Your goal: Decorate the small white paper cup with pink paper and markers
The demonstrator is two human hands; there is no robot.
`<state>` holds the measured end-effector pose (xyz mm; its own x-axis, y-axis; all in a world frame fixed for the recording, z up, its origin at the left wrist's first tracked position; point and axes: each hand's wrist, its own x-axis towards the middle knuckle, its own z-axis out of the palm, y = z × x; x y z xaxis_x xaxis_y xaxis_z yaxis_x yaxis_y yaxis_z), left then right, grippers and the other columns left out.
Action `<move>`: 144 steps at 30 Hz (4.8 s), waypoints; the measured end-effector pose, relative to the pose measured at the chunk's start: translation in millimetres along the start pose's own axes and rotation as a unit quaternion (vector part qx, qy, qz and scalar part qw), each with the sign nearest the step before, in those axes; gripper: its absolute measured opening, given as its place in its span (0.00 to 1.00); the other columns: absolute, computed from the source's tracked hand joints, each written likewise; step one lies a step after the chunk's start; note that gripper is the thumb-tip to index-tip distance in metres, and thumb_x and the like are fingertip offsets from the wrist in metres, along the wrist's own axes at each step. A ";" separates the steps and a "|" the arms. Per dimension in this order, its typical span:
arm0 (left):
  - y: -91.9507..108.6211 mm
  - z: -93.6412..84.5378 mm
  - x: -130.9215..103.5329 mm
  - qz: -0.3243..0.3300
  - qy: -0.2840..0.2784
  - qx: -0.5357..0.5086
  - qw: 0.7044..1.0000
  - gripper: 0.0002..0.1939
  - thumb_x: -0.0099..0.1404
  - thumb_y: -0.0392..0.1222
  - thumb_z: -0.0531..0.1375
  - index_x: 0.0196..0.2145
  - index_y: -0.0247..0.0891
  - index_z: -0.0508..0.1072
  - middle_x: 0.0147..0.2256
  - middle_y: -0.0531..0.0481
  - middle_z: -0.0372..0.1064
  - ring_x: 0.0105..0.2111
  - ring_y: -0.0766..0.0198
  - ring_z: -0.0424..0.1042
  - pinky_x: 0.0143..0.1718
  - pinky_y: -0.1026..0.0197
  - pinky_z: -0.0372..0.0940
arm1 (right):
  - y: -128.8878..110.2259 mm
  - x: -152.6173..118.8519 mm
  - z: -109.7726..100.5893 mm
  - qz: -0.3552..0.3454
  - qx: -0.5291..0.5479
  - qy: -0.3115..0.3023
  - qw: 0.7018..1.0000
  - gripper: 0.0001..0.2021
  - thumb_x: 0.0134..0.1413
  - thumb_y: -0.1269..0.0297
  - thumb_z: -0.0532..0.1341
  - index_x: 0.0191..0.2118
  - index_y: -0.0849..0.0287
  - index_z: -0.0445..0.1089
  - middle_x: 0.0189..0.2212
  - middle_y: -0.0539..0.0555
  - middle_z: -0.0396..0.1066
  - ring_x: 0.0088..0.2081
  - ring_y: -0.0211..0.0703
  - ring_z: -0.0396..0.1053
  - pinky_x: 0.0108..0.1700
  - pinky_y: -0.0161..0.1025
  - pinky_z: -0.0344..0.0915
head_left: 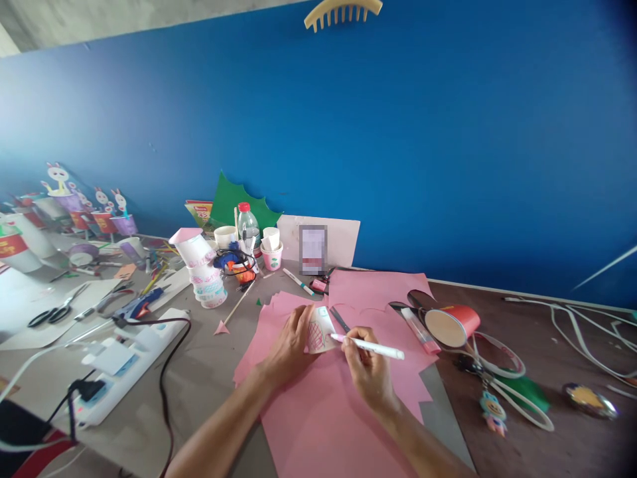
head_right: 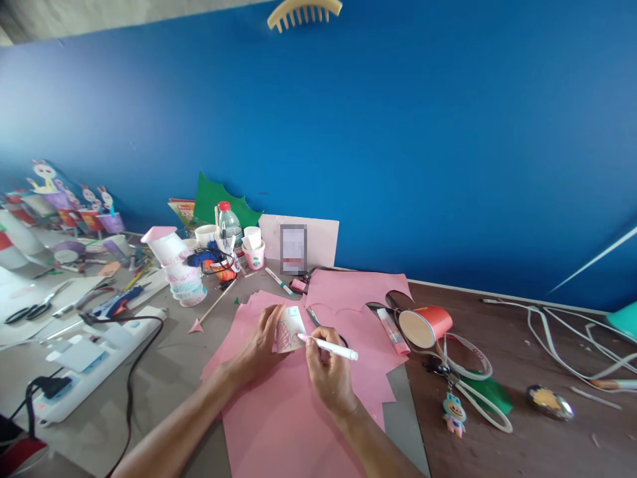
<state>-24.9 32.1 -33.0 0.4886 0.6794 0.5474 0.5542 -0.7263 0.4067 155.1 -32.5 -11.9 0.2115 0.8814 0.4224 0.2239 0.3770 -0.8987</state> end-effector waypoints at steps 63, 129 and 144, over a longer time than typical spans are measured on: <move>-1.5 -1.5 2.6 0.022 0.024 0.012 0.999 0.44 0.63 0.42 0.62 0.68 0.37 0.42 0.55 0.31 0.61 0.56 0.44 0.65 0.52 0.43 0.69 | -4.0 1.5 0.3 0.029 0.030 -0.008 0.999 0.13 0.63 0.56 0.55 0.29 0.56 0.62 0.19 0.44 0.53 0.21 0.35 0.50 0.22 0.33 0.50; -0.1 -2.9 2.9 0.029 0.013 0.029 0.999 0.45 0.62 0.38 0.64 0.68 0.38 0.41 0.56 0.31 0.60 0.57 0.42 0.65 0.52 0.39 0.69 | -12.6 7.9 -0.7 0.087 0.123 0.009 0.989 0.17 0.56 0.49 0.62 0.27 0.55 0.62 0.17 0.44 0.57 0.19 0.34 0.52 0.21 0.33 0.52; 5.4 -5.0 4.6 0.018 0.019 0.023 0.999 0.42 0.62 0.39 0.63 0.67 0.36 0.44 0.53 0.33 0.63 0.55 0.45 0.67 0.51 0.42 0.70 | -9.2 3.7 -0.8 0.052 0.075 0.013 0.996 0.14 0.59 0.54 0.60 0.28 0.56 0.63 0.19 0.45 0.59 0.21 0.35 0.54 0.22 0.34 0.53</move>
<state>-23.1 30.8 -24.6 0.4831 0.6471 0.5898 0.5676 -0.7444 0.3517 154.6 -33.0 -2.0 0.2513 0.9106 0.3281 0.0560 0.3248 -0.9441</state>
